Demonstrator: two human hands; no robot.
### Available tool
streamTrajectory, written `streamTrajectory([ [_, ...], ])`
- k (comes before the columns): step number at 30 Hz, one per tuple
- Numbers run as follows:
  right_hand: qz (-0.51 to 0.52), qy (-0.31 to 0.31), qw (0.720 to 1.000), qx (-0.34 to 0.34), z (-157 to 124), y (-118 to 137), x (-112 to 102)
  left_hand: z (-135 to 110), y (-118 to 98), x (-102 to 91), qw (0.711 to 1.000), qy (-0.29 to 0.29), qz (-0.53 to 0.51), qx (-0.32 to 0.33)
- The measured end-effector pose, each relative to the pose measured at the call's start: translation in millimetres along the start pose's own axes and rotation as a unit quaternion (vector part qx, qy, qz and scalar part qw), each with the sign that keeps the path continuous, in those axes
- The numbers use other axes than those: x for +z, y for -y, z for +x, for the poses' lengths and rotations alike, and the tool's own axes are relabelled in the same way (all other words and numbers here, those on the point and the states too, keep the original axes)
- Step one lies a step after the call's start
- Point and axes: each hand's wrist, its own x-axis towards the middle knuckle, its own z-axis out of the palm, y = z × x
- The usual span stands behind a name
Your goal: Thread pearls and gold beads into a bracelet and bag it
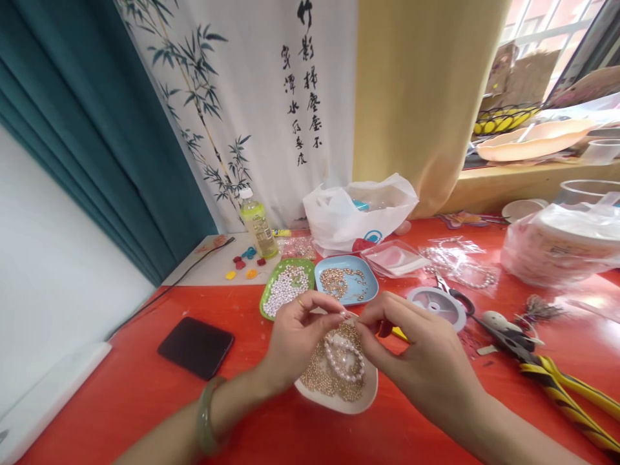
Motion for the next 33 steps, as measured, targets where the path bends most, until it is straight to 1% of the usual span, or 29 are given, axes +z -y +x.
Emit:
streamTrajectory([
  [3,-0.001,-0.004,1.0,0.001,0.7,0.9,-0.4,-0.3,-0.1,1.3,1.0,0.004,-0.015,0.004],
  [6,0.001,-0.006,1.0,0.005,1.3,3.0,-1.3,-1.1,0.3,1.5,0.999,0.016,-0.021,0.023],
  [11,-0.006,0.003,1.0,0.007,-1.3,4.0,-0.4,-4.1,-0.5,-1.0,0.995,0.044,0.019,0.087],
  [13,-0.004,0.005,1.0,-0.005,-2.6,2.9,0.1,-4.4,-1.5,-2.0,0.995,0.051,0.022,0.088],
  [16,0.011,0.014,0.999,-0.032,-2.9,0.6,-0.4,-1.8,-2.1,-3.0,0.997,0.057,-0.026,0.037],
  [19,0.029,0.032,0.998,-0.05,-1.8,-1.3,-2.4,3.3,-0.6,-4.0,0.992,0.077,-0.102,-0.009],
  [21,0.033,0.034,0.997,-0.056,-0.9,-1.8,-3.6,6.3,0.9,-4.8,0.982,0.1,-0.148,-0.056],
  [24,0.043,0.023,0.997,-0.064,0.7,-1.3,-4.7,8.2,2.0,-6.0,0.961,0.131,-0.195,-0.149],
  [27,0.064,0.032,0.995,-0.074,2.9,-0.6,-5.6,8.4,1.2,-7.5,0.948,0.144,-0.206,-0.197],
  [30,0.072,0.058,0.992,-0.083,4.7,-1.5,-6.8,9.0,-0.3,-9.6,0.946,0.144,-0.187,-0.223],
  [33,0.046,0.07,0.993,-0.079,4.9,-3.9,-7.1,10.4,-1.4,-11.9,0.945,0.154,-0.16,-0.239],
])
